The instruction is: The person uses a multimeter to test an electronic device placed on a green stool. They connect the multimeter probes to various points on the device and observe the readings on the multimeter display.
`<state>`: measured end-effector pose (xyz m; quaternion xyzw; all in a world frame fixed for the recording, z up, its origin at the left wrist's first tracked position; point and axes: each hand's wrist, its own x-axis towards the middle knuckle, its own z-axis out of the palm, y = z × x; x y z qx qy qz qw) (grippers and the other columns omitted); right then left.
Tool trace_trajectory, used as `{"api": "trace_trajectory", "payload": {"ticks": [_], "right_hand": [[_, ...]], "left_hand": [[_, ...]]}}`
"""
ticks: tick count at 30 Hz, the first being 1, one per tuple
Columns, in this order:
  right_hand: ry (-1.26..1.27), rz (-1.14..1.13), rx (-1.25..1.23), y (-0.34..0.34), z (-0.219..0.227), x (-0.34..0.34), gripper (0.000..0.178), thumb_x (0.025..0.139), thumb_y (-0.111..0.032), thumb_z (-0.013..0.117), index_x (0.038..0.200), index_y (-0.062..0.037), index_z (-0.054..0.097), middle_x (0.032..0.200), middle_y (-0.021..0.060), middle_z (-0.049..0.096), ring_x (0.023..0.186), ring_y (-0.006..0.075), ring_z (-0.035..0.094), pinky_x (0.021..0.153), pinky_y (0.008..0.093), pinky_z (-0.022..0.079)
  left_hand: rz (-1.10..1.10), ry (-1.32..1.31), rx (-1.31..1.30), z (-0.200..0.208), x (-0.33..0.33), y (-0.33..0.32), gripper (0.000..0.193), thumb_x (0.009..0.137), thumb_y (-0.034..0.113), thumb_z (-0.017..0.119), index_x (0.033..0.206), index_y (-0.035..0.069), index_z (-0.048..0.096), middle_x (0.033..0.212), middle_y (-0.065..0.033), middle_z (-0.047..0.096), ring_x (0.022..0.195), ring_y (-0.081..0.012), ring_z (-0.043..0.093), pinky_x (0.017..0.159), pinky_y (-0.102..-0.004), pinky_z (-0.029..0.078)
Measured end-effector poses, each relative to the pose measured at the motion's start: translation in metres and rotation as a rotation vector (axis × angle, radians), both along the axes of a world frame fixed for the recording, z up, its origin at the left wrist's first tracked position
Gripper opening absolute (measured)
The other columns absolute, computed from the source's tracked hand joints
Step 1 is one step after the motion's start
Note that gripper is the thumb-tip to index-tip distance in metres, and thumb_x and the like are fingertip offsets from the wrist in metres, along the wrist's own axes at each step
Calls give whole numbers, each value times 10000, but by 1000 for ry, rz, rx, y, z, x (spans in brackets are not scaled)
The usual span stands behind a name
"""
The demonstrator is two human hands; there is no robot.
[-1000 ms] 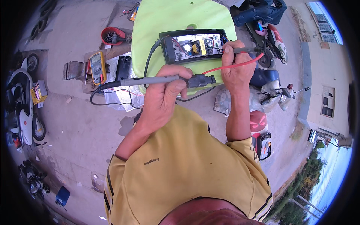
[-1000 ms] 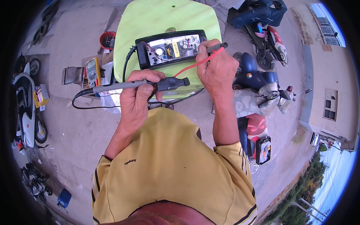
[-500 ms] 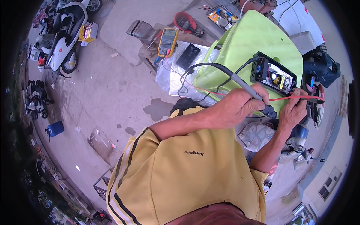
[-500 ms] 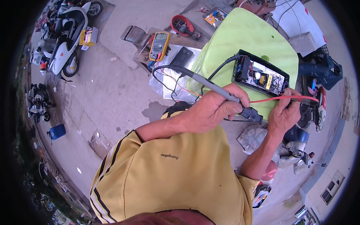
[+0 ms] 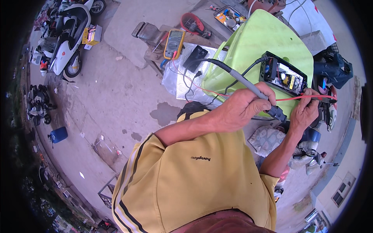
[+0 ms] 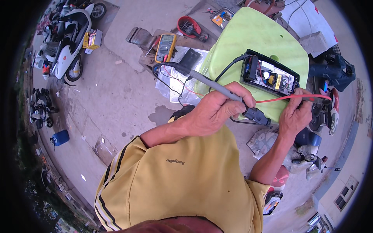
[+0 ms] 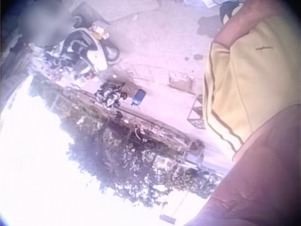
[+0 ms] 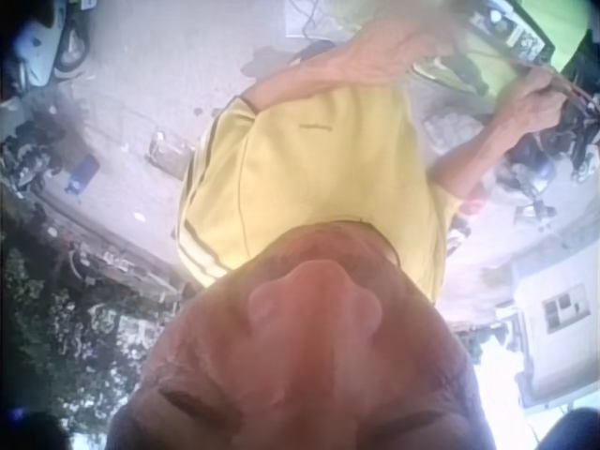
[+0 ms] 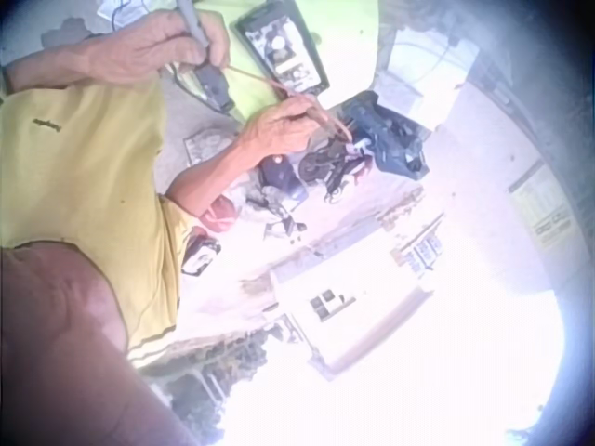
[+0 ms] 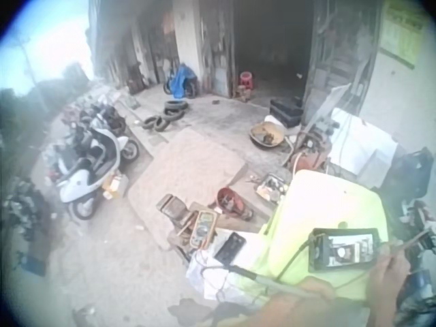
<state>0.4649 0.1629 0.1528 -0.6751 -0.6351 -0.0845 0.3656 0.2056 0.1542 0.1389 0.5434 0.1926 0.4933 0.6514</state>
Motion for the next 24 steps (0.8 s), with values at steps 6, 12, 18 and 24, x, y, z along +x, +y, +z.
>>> {"api": "trace_trajectory", "payload": {"ticks": [6,12,18,24], "right_hand": [[6,-10,1,-1,1,-1,191,1057,-211,589,1061,-23,627,928,136,682,721,245,642,677,348,524],[2,-28,-1,-1,4,-7,198,1060,-216,585,1056,-23,627,898,132,678,692,230,633,664,345,521],[12,-28,-7,0,3,-5,204,1063,-221,578,1053,-23,623,898,129,678,686,225,627,659,344,518],[-33,-3,15,0,5,-4,200,1063,-215,572,1056,-22,622,925,127,682,706,230,636,666,349,519]], "left_hand": [[-7,22,11,0,1,0,191,1085,207,540,1162,35,574,1063,-39,620,791,-86,550,687,-256,474],[-17,7,-41,-1,2,-1,176,1084,188,536,1161,35,577,1075,-53,636,856,-99,574,746,-259,491],[-113,-83,-116,-5,-9,-3,157,1079,127,506,1157,12,579,1115,-98,650,1118,-208,614,999,-365,481],[-148,42,-44,-2,-30,-15,150,1066,85,487,1138,2,589,1091,-128,651,1182,-267,618,1048,-420,465]]}}
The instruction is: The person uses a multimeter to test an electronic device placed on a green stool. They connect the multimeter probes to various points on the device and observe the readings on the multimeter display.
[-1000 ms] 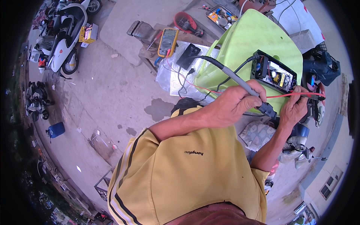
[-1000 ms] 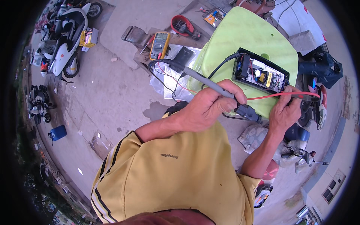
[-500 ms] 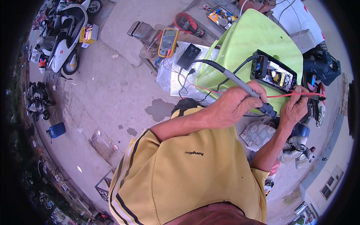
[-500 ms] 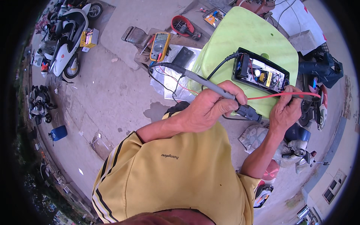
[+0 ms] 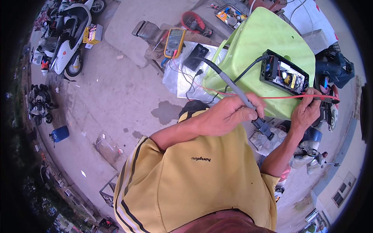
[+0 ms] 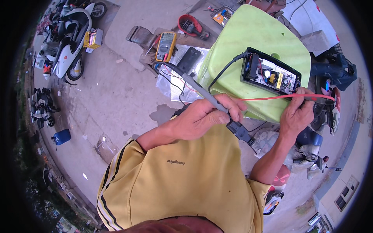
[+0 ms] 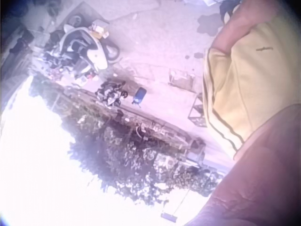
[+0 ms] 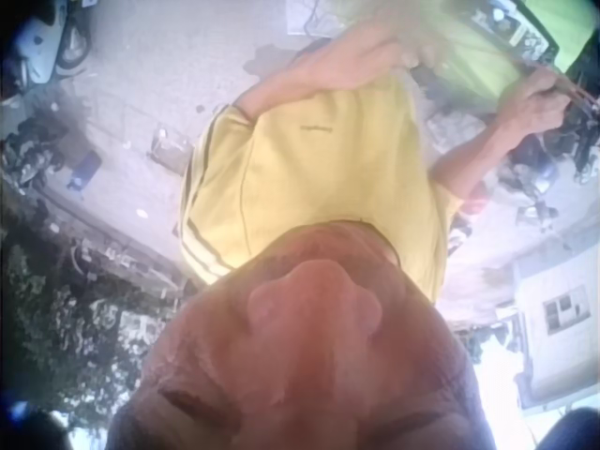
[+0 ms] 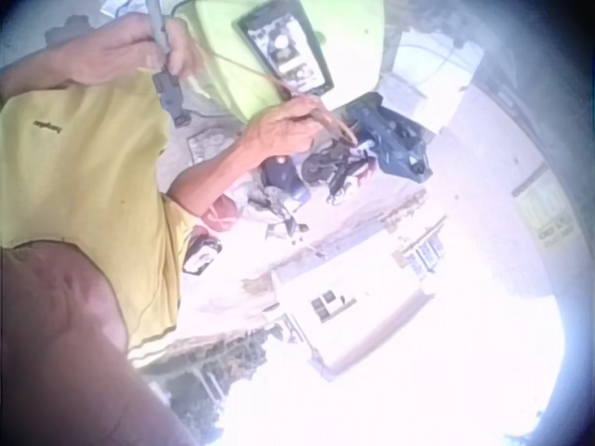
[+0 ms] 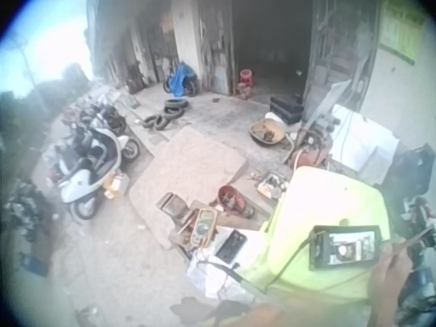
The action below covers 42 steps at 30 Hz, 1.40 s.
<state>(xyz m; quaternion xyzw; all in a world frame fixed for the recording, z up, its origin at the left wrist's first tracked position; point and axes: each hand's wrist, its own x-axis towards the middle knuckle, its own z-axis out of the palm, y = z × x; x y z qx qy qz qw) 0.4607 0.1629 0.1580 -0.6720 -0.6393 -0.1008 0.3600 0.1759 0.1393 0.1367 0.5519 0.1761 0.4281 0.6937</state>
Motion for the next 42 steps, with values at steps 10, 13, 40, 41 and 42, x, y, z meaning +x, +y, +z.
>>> {"api": "trace_trajectory", "payload": {"ticks": [10,13,40,41,42], "right_hand": [[6,25,11,2,-3,2,198,1058,-217,578,1098,-34,643,918,176,691,754,337,680,690,387,531],[-13,25,28,2,-3,2,207,1057,-219,581,1118,-35,653,911,179,693,747,337,680,686,384,530],[-5,23,88,5,-1,-3,234,1045,-247,612,1109,-31,673,815,160,703,711,278,704,662,360,539],[-1,3,70,5,-2,1,242,1046,-253,607,1122,-32,674,814,165,702,716,295,703,668,371,540],[-47,-18,56,4,-2,4,246,1051,-256,598,1119,-34,681,813,168,699,723,308,702,677,381,541]], "left_hand": [[-131,276,-67,-16,-78,-6,229,1089,210,514,1095,-4,594,996,-86,634,920,-185,645,850,-350,533],[-180,408,-183,-19,-96,-5,272,1098,256,510,1075,-2,592,965,-71,644,888,-158,620,832,-334,522],[10,-281,-828,-76,-57,-75,344,1085,387,499,997,54,509,782,-65,510,705,-232,525,683,-374,478],[72,-314,-888,-70,-52,-77,343,1085,393,499,974,68,484,728,-34,407,645,-183,426,616,-344,409],[126,-329,-879,-68,-49,-77,344,1087,397,493,974,73,478,729,-33,405,642,-176,416,614,-339,399]]}}
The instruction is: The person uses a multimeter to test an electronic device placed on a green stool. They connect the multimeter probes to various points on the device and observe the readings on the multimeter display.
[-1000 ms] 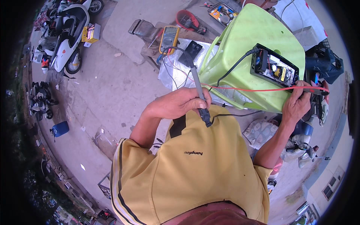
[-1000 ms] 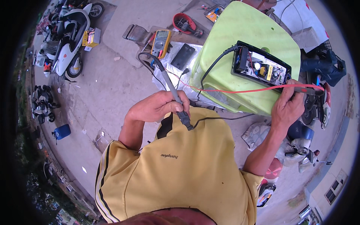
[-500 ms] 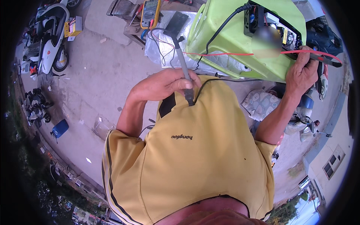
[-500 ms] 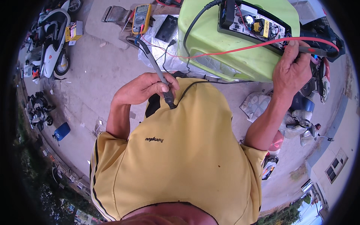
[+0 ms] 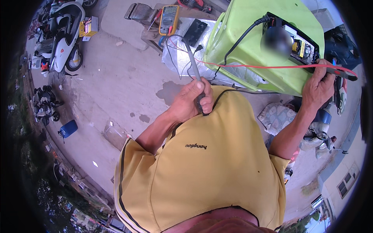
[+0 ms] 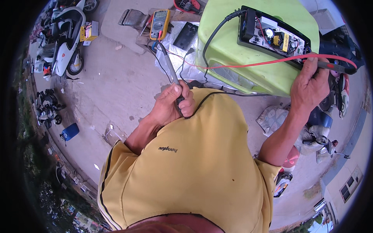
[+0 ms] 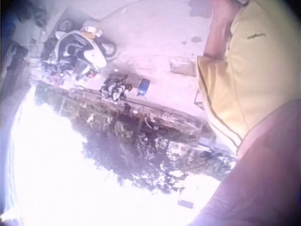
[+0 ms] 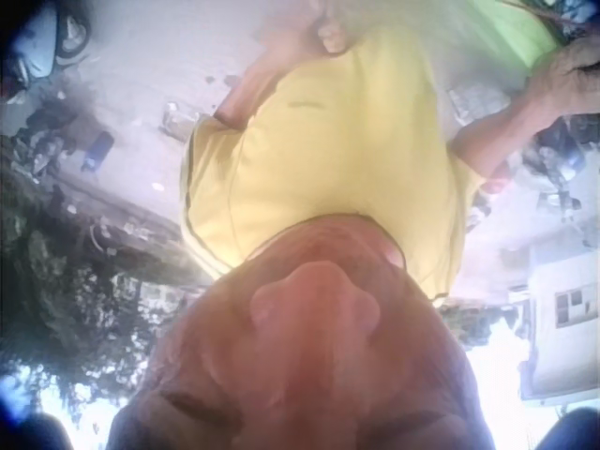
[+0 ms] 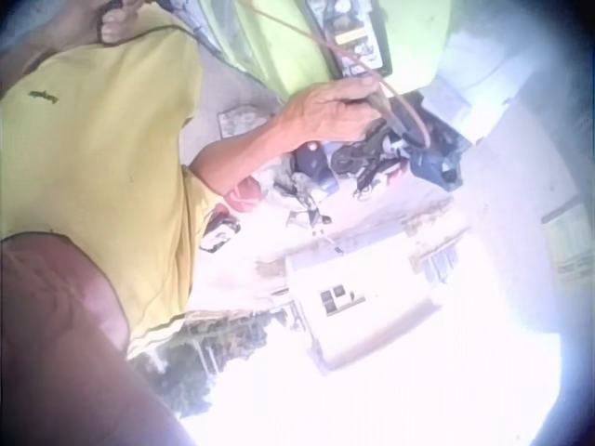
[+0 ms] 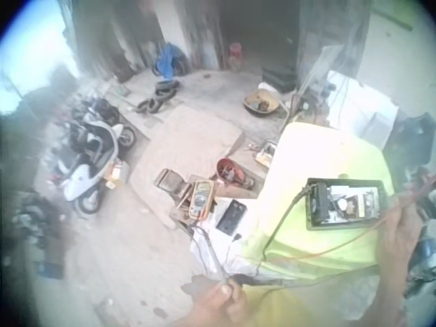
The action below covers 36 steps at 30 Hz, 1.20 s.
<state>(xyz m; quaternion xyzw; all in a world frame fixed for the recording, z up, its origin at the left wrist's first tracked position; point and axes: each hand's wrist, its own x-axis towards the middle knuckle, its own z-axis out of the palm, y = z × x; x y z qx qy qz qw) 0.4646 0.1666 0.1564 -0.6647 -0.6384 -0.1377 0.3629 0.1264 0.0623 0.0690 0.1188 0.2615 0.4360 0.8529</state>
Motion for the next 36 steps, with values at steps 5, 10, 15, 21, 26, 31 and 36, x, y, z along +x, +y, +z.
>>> {"api": "trace_trajectory", "payload": {"ticks": [5,10,15,21,26,31,36], "right_hand": [[92,-22,-26,-2,0,-6,251,1063,-252,580,1091,-30,692,856,156,711,739,262,699,696,360,543],[99,40,3,-2,-3,-2,228,1066,-229,574,1112,-36,685,895,155,718,747,258,700,703,353,544],[82,12,-56,0,-6,1,298,1080,-288,559,1107,-10,664,955,122,701,822,199,658,776,328,530],[52,4,-38,0,-3,1,196,1049,-204,589,1112,-40,675,918,187,703,780,355,696,701,403,534],[100,15,-60,-3,-4,0,201,1057,-205,583,1106,-25,659,924,174,692,748,311,668,699,376,530],[109,-23,-86,-5,-2,0,238,1061,-246,581,1064,-16,643,883,145,685,731,248,666,668,361,528],[114,-28,-85,-4,-1,-1,278,1068,-272,567,1033,-5,636,841,140,669,719,247,656,668,367,532]], "left_hand": [[331,85,203,14,-1,11,352,1097,433,454,989,97,453,734,-17,391,631,-153,385,617,-316,371],[587,-254,259,46,-13,45,331,1124,401,387,994,112,484,797,-11,427,709,-144,415,656,-321,390],[736,-321,373,50,-11,97,293,1124,372,402,1046,111,507,822,-7,428,766,-142,420,719,-319,383],[1123,200,769,30,16,144,290,1113,384,446,1032,107,425,845,-47,445,769,-186,444,713,-382,438],[1254,611,1064,3,37,159,257,1121,315,424,1063,67,393,858,-93,465,749,-189,462,685,-354,445],[1131,1002,1337,-15,39,160,194,1107,241,444,1083,49,442,892,-116,521,776,-226,526,688,-358,450],[1014,1069,1402,-28,38,159,131,1068,158,516,1075,37,467,892,-122,516,782,-254,527,702,-379,464]]}}
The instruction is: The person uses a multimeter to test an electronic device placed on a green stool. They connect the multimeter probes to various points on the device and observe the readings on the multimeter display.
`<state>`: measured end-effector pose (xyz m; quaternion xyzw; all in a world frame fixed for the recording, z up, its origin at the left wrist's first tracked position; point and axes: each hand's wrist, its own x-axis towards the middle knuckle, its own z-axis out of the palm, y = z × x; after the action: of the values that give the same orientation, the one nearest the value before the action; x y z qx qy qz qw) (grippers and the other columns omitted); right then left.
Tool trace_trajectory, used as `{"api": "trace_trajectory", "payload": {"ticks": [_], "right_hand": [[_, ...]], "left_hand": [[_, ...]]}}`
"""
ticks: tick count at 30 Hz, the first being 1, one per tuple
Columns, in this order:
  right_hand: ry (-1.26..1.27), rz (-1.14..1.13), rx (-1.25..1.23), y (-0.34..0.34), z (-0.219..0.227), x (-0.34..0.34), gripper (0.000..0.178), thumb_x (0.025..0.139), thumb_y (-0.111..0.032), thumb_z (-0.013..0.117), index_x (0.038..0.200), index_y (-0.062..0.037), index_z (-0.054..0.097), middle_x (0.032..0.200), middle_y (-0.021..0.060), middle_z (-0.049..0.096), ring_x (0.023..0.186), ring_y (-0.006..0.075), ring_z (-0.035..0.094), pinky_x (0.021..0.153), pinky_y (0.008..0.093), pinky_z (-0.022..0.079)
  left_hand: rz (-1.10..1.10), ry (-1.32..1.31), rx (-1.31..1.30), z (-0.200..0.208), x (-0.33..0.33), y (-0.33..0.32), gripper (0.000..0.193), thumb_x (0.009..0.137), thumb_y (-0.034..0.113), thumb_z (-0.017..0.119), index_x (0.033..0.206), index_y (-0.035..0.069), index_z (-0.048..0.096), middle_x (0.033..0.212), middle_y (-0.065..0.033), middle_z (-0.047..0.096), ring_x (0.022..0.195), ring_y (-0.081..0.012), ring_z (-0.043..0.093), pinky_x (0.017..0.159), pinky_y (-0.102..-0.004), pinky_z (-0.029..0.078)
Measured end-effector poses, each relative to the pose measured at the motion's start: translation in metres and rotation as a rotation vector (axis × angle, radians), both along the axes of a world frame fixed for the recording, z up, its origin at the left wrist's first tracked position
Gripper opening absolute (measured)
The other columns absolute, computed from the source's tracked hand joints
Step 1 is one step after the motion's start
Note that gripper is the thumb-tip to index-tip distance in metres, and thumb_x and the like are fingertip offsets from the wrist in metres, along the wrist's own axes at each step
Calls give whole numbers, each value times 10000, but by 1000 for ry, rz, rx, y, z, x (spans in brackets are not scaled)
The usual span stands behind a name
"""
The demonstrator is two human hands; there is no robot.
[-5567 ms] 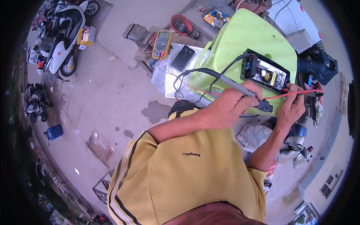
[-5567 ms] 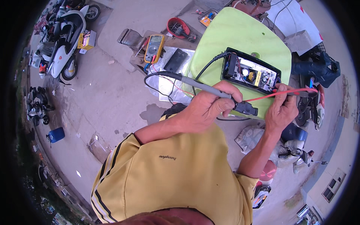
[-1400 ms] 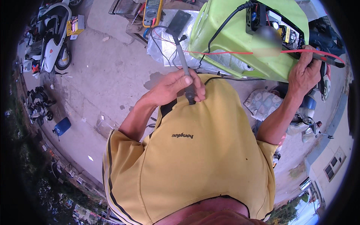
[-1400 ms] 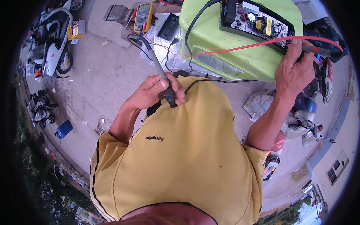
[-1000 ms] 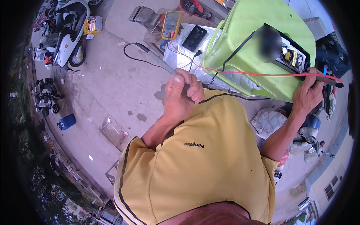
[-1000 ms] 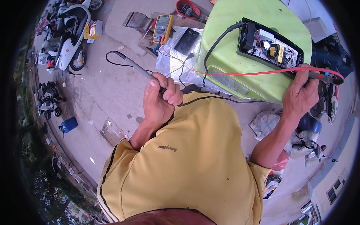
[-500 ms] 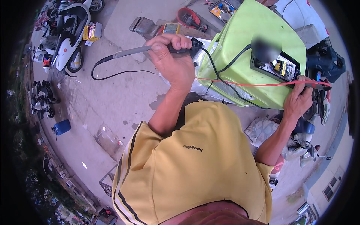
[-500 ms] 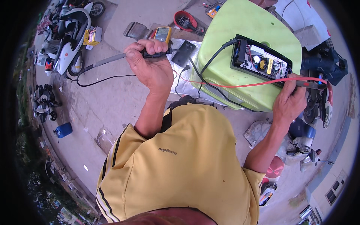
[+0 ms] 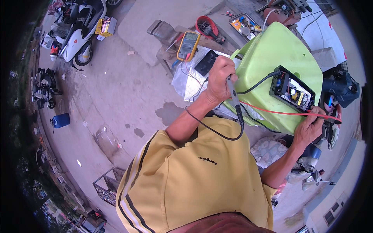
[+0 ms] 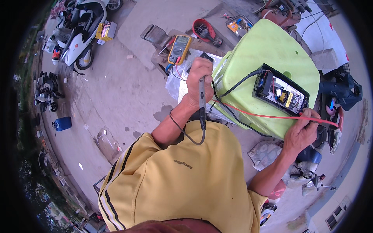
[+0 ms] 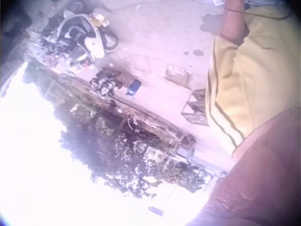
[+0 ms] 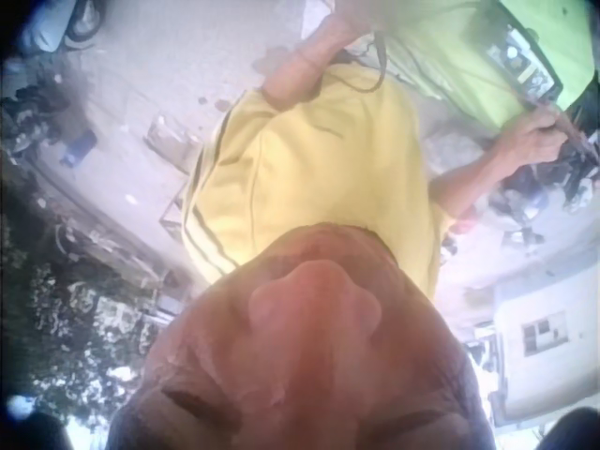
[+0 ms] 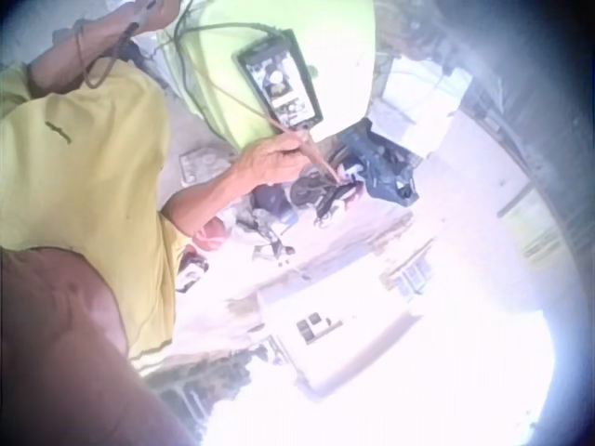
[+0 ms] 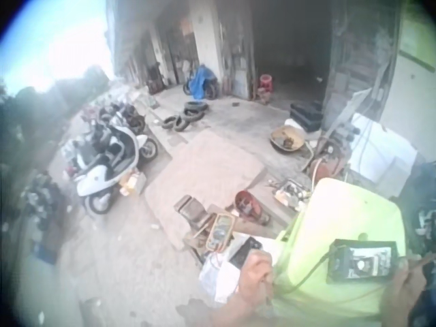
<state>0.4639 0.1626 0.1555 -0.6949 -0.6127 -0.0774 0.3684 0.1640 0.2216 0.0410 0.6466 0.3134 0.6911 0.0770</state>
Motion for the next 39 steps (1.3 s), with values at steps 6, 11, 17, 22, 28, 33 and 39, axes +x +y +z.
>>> {"api": "trace_trajectory", "payload": {"ticks": [6,11,17,22,28,33,39], "right_hand": [[-14,41,23,1,-2,3,271,1071,-265,562,1028,-5,626,890,131,672,730,241,652,679,361,530],[-8,43,19,2,-1,3,267,1070,-262,564,1025,-6,626,896,131,672,720,241,649,671,359,527],[-11,43,36,2,0,0,261,1069,-258,570,1025,-9,637,854,140,669,689,245,643,641,365,522],[-50,34,42,3,1,-1,246,1071,-244,572,1037,-10,639,843,147,668,686,242,639,633,359,520],[-39,47,39,2,-1,4,245,1071,-247,577,1050,-9,635,853,146,671,689,238,635,633,357,522],[-34,49,43,2,-1,2,253,1071,-251,581,1051,-4,632,855,146,672,704,230,635,641,353,522],[2,61,35,3,0,2,256,1072,-251,577,1050,-4,639,853,132,670,709,205,621,649,341,517]], "left_hand": [[33,45,-40,0,-4,1,100,994,57,561,1041,24,479,863,-116,516,750,-257,521,674,-369,455],[-153,-329,-482,10,-15,-24,148,1117,137,411,1034,25,458,839,-64,495,709,-126,434,632,-302,406],[-496,-807,-969,-2,-65,-75,311,1098,338,500,961,64,442,752,-35,405,658,-127,397,586,-288,377],[-526,-881,-1058,-28,-78,-122,346,1093,378,493,948,69,436,722,-25,374,651,-147,390,614,-311,376],[-628,-1000,-1158,-39,-93,-162,351,1087,381,500,923,79,428,696,-22,355,614,-155,373,577,-321,349],[-719,-949,-1391,-35,-101,-182,329,1086,356,513,913,84,447,701,-21,390,605,-148,381,563,-307,365],[-681,-789,-1535,-30,-101,-184,339,1088,354,518,898,80,458,712,-12,415,613,-130,399,559,-282,369]]}}
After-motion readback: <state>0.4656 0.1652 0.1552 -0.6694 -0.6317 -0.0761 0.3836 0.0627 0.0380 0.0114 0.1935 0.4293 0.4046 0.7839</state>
